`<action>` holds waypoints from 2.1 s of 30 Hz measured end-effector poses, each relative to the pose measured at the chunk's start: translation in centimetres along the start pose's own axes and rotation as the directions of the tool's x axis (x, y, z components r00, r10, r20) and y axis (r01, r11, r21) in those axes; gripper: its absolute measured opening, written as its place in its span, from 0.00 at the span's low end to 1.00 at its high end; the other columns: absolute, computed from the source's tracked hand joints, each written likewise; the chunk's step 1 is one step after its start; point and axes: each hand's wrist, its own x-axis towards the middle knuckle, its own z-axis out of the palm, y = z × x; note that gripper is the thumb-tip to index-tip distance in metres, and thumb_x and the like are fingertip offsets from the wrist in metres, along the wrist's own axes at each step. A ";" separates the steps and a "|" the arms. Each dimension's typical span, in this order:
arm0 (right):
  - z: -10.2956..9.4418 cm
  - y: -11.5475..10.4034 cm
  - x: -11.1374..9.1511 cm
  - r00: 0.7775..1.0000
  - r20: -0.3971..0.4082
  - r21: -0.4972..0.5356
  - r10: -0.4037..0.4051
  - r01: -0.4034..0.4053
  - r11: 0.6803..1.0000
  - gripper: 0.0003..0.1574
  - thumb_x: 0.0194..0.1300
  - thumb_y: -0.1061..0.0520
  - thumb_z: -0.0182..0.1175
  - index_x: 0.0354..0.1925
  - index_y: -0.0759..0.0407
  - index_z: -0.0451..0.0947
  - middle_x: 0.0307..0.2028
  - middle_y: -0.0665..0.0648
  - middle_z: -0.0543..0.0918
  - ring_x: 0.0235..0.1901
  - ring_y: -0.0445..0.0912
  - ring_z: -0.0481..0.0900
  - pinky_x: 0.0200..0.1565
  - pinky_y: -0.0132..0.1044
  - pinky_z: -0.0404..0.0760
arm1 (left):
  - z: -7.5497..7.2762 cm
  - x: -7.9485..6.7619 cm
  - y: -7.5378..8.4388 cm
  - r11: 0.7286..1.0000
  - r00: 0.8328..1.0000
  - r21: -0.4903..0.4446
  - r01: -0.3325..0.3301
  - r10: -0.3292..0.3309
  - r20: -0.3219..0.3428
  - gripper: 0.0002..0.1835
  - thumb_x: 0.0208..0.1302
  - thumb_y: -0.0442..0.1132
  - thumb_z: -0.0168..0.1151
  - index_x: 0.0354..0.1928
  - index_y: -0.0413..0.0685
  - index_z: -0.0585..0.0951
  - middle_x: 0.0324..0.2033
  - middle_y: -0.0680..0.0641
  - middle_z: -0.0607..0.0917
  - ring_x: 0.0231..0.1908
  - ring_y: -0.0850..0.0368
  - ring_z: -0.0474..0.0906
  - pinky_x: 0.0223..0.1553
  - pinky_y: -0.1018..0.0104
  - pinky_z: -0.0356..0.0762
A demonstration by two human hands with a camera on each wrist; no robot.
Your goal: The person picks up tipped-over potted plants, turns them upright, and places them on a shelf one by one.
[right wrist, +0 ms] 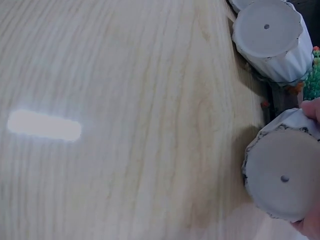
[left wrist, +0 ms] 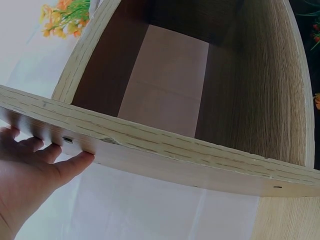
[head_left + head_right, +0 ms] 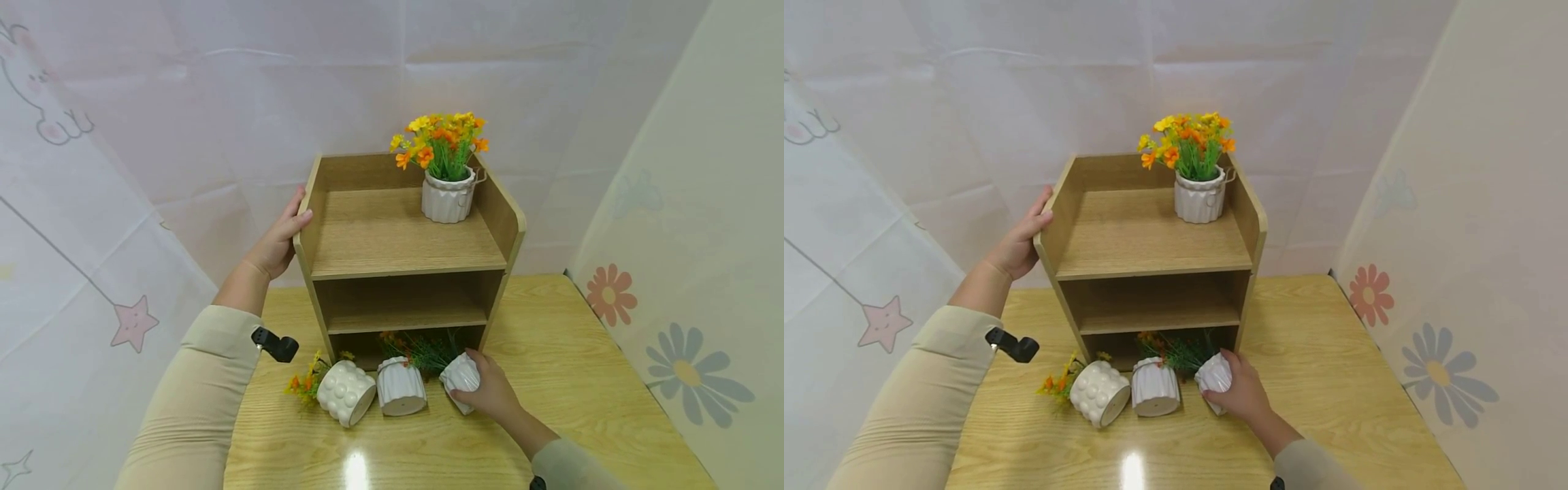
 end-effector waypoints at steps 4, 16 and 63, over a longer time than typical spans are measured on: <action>0.1 0.5 -0.5 0.999 -0.023 0.035 -0.022 0.023 0.999 0.58 0.46 0.47 0.76 0.69 0.63 0.63 0.64 0.71 0.71 0.62 0.67 0.69 0.58 0.63 0.71 | 0.0 0.0 0.0 1.000 1.000 -0.003 0.001 -0.001 0.000 0.41 0.70 0.49 0.40 0.76 0.74 0.31 0.77 0.59 0.28 0.68 0.46 0.49 0.62 0.59 0.56; 0.5 2.8 -2.2 0.971 -0.179 0.101 -0.156 0.176 0.979 0.57 0.42 0.49 0.78 0.66 0.67 0.65 0.62 0.71 0.72 0.60 0.67 0.70 0.58 0.63 0.70 | 0.1 0.0 0.1 1.000 1.000 -0.009 0.004 -0.004 -0.005 0.41 0.70 0.48 0.40 0.76 0.74 0.31 0.77 0.58 0.28 0.70 0.44 0.46 0.66 0.56 0.53; -2.3 5.8 -6.5 0.993 0.002 0.281 0.120 -0.116 0.953 0.72 0.48 0.51 0.77 0.76 0.66 0.41 0.71 0.75 0.58 0.68 0.68 0.60 0.62 0.29 0.66 | 0.2 0.1 0.0 1.000 1.000 -0.028 -0.001 0.001 -0.005 0.41 0.70 0.47 0.39 0.76 0.74 0.31 0.77 0.60 0.27 0.74 0.44 0.40 0.72 0.49 0.45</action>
